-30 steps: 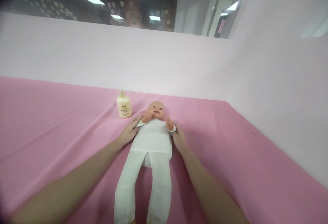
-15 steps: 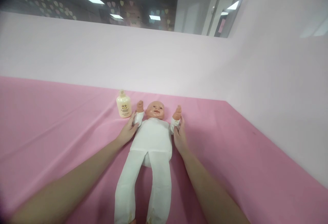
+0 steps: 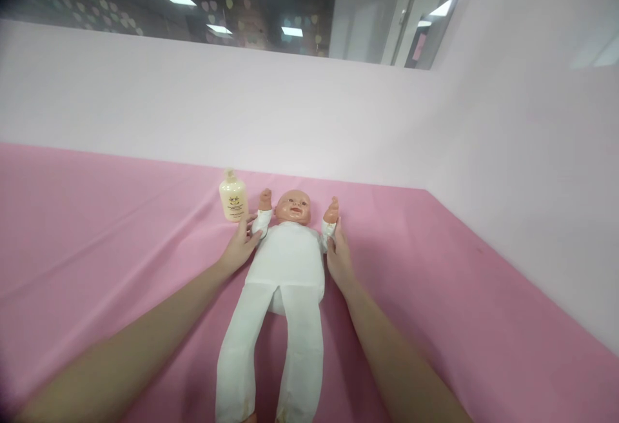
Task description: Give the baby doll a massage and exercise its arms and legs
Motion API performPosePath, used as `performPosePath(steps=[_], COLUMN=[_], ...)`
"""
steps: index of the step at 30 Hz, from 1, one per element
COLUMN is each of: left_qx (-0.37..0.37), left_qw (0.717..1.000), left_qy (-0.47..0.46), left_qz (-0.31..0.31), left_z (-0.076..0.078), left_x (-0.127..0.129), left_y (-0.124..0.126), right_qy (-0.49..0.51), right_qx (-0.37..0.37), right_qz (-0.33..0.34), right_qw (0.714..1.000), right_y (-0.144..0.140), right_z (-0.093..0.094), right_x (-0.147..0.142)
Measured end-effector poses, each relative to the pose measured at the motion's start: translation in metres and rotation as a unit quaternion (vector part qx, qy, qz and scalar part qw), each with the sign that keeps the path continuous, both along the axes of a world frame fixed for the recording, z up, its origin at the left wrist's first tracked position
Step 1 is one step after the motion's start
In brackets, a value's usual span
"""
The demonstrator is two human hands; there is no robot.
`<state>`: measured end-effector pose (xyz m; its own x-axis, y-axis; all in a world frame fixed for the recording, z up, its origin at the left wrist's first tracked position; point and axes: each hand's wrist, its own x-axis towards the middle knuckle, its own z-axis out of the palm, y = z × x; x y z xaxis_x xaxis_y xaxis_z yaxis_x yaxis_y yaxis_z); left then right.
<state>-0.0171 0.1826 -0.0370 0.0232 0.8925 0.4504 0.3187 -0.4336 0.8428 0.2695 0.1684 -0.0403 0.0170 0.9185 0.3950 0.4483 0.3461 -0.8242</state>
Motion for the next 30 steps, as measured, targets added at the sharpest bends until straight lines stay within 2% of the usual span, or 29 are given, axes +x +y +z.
performPosePath(steps=[4, 10, 15, 22, 30], left_qx=[0.0, 0.017, 0.016, -0.014, -0.017], left_qw=[1.0, 1.0, 0.999, 0.999, 0.996], left_qy=[-0.001, 0.019, 0.022, 0.012, 0.076], left_qz=[-0.004, -0.015, -0.022, 0.034, 0.051], left_z=[-0.004, 0.004, 0.007, -0.007, 0.0], left_x=[-0.001, -0.001, 0.0, -0.003, -0.005], left_y=[0.003, -0.001, -0.002, 0.005, 0.002], right_qy=[-0.033, -0.038, -0.049, -0.021, -0.046], right_qx=[-0.034, 0.006, -0.01, -0.029, -0.018], right_qz=[0.011, 0.02, 0.031, -0.015, -0.028], right_qw=[0.999, 0.999, 0.998, 0.999, 0.998], right_y=[0.0, 0.001, 0.001, 0.001, -0.001], right_z=[-0.001, -0.005, -0.006, -0.006, -0.003], right_x=[-0.001, -0.001, -0.001, 0.0, 0.001])
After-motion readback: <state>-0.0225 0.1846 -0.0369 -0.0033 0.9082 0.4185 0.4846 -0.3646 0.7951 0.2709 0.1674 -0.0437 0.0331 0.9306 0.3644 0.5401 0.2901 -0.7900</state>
